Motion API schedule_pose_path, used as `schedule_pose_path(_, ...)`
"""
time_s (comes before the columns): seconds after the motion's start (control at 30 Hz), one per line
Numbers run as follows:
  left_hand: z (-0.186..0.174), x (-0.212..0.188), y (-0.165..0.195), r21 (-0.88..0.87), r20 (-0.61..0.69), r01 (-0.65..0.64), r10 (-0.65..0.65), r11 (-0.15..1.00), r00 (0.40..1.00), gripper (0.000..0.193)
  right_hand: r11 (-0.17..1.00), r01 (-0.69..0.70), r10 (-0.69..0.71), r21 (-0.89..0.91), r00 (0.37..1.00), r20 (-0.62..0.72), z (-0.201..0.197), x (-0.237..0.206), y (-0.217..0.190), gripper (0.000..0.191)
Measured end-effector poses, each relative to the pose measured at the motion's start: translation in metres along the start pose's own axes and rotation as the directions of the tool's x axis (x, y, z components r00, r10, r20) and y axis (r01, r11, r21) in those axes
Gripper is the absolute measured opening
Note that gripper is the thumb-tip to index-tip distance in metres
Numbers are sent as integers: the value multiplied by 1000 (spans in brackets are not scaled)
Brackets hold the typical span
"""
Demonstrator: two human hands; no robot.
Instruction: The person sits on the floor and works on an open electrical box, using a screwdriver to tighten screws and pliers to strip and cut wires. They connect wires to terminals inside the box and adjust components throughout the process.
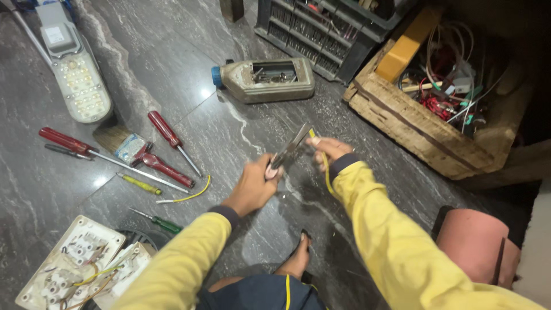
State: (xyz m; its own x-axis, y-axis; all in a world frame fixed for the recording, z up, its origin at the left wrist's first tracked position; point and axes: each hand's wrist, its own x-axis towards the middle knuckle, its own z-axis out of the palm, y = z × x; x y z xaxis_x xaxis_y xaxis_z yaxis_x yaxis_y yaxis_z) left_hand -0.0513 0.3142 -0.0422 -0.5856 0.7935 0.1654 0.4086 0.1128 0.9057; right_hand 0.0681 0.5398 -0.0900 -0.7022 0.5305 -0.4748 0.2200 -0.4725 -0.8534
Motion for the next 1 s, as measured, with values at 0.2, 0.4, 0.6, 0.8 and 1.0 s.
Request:
schedule_pose_path(0.2,1,10,-1,-21,23,186,-185,982,982,28,968,207,-177,-140,964,199,-29,21,-50,26)
schedule_pose_path(0.4,13,-4,-42,106,152,179,-193,978,969,30,978,-188,182,-94,981,-69,-31,29,61,22)
schedule_pose_path(0.6,5,-9,-16,202,116,121,-147,972,982,26,997,-62,63,35,998,-15,-28,16,52,28)
schedule_pose_path(0.8,-28,25,22,45,-14,-61,61,997,998,24,941,249,-312,228,899,306,-13,23,-54,27)
schedule_pose_path(1.0,-11,7,-8,10,-21,35,-35,999,999,23,944,-35,73,-329,992,104,-22,75,-4,27)
